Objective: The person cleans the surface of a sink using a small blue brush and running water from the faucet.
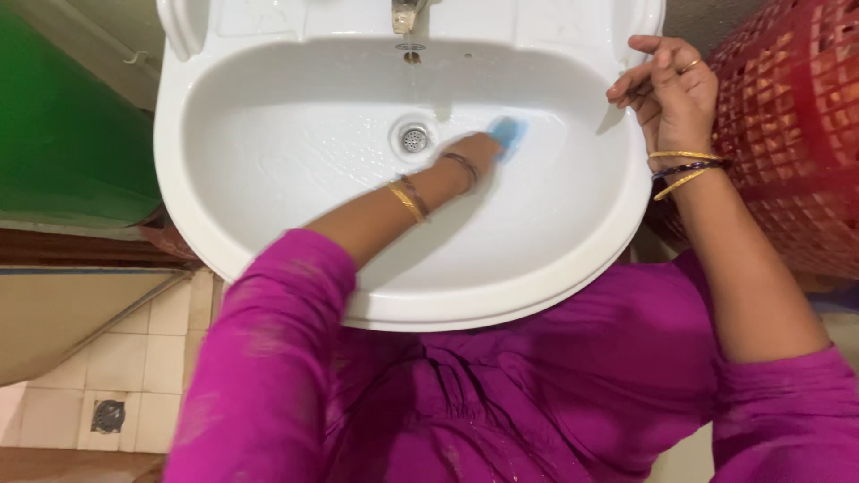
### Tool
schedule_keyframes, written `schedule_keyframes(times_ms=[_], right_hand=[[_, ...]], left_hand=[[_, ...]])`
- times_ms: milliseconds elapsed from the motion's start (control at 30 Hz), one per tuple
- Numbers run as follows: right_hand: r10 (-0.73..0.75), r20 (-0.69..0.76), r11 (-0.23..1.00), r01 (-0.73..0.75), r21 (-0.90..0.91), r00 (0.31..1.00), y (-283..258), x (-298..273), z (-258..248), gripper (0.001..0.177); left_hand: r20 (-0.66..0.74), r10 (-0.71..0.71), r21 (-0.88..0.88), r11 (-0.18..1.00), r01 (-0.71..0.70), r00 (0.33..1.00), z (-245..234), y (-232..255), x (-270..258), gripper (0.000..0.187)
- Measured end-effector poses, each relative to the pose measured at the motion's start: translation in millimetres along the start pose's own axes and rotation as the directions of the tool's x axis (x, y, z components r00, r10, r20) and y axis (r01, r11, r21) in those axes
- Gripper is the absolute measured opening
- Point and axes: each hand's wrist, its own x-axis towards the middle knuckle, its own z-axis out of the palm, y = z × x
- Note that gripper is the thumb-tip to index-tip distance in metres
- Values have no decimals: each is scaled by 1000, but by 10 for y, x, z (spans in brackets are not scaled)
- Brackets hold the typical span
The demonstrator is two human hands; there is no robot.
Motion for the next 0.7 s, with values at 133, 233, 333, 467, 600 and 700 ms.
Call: schedule_keyframes(times_ms=[133, 233, 333, 467, 600, 700], right_hand=[[-15, 2, 1000, 15, 14, 1000, -38, -2, 11, 40], [-13, 2, 1000, 13, 8, 1000, -32, 4, 29, 39], [-14, 22, 1000, 14, 11, 1000, -28, 34, 33, 37], [-3, 19, 1000, 3, -9, 1000, -27, 13, 15, 36], [-21, 24, 999, 22, -40, 999, -23, 13, -8, 35], [-9, 25, 999, 10, -46, 1000, -24, 6, -9, 35]], left_hand=[[211, 154, -49, 988, -147, 965, 205, 987, -400, 48], [379, 245, 113, 945, -307, 892, 50, 600, -902, 51], [347, 407, 295, 807, -511, 845, -125, 32, -940, 37], [254, 113, 407, 888, -212, 961, -314, -162, -391, 29], [156, 177, 61, 980, -189, 972, 185, 636, -331, 52], [397, 277, 146, 922, -358, 875, 104, 493, -828, 62]])
